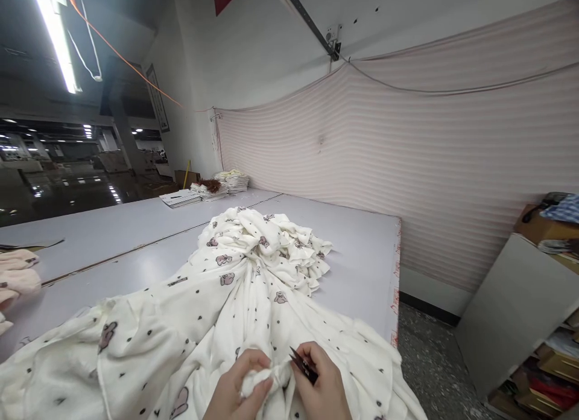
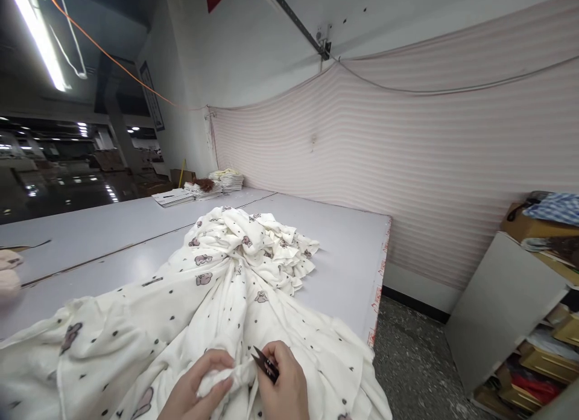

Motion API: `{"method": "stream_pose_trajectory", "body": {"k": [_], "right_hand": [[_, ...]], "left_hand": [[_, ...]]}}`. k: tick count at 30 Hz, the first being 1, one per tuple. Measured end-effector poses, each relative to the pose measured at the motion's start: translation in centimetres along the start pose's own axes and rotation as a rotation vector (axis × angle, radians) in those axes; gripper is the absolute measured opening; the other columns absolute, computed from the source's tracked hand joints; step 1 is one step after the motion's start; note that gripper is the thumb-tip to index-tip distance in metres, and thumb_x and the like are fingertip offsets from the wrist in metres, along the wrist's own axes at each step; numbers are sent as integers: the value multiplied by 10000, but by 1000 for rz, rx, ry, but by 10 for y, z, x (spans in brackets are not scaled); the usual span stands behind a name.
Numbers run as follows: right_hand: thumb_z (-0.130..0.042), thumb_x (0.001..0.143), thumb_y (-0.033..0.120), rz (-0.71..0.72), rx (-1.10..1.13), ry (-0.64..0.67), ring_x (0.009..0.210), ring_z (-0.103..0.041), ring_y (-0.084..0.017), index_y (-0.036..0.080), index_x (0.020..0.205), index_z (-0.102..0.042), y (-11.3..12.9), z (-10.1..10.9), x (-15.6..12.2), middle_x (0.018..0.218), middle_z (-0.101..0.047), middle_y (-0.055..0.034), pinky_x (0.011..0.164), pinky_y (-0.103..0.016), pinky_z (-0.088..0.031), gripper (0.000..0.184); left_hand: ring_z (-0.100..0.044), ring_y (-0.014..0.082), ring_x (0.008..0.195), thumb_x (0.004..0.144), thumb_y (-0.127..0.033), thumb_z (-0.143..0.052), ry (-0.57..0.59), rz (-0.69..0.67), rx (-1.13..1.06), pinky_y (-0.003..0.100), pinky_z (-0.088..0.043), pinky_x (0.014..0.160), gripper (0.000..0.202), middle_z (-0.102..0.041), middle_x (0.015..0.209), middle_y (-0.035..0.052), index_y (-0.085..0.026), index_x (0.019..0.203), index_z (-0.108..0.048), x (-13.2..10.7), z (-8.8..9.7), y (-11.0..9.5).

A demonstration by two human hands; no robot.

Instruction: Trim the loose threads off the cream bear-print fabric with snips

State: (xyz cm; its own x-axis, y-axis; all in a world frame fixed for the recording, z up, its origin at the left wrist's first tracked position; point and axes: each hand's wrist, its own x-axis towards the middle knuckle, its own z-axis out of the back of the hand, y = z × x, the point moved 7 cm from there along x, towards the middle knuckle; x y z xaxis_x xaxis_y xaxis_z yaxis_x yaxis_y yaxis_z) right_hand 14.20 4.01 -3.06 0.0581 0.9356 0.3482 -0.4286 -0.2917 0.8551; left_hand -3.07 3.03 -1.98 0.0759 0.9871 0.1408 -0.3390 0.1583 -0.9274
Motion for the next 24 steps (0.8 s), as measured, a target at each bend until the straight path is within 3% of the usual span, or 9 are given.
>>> {"method": "stream_pose_trajectory", "body": {"k": [4,7,9,14,16,20,24], "right_hand": [[-609,775,299,126,98,-39,481,-490,-115,233,754,-570,7,-7,-2,674,-587,31,470,-186,-408,80],[-642,745,268,234,133,-44,542,-580,-124,253,909,-647,16,-14,-6,831,-662,-7,487,-177,-450,164],[-613,774,261,273,150,-14,617,-640,-150,251,899,-672,21,-19,-6,794,-677,-18,549,-186,-484,139],[-503,895,359,172,144,32,573,-638,-155,222,808,-679,16,-22,2,652,-694,-11,562,-196,-476,239],[-486,906,395,120,155,41,522,-589,-140,207,747,-633,15,-20,7,578,-633,12,520,-187,-448,286],[-451,917,427,37,190,46,520,-547,-129,209,718,-549,15,-14,12,579,-569,28,513,-183,-430,311],[-613,801,434,52,68,-8,583,-609,-156,233,811,-622,13,-3,3,732,-638,-4,539,-200,-472,202]], "left_hand": [[-563,176,681,774,-544,-567,59,156,-101,231,-450,631,349,-594,700,-14,-200,757,-627,10,1,2],[-595,209,786,789,-542,-556,112,127,-168,270,-467,751,361,-626,749,6,-192,744,-633,14,-3,1],[-598,211,817,809,-534,-536,157,94,-192,278,-457,792,362,-643,772,15,-190,763,-639,13,-7,0],[-517,142,668,768,-518,-597,154,115,-139,203,-392,571,329,-542,755,-29,-212,889,-606,8,-8,1],[-520,147,701,774,-500,-588,120,131,-109,199,-372,562,336,-558,808,-14,-211,942,-613,8,-7,0],[-498,148,679,781,-527,-562,91,147,-101,203,-360,549,355,-551,767,-8,-188,850,-638,12,-7,1],[-523,134,628,745,-540,-601,53,222,-234,213,-422,592,365,-586,774,-16,-186,828,-624,14,-4,9]]}}
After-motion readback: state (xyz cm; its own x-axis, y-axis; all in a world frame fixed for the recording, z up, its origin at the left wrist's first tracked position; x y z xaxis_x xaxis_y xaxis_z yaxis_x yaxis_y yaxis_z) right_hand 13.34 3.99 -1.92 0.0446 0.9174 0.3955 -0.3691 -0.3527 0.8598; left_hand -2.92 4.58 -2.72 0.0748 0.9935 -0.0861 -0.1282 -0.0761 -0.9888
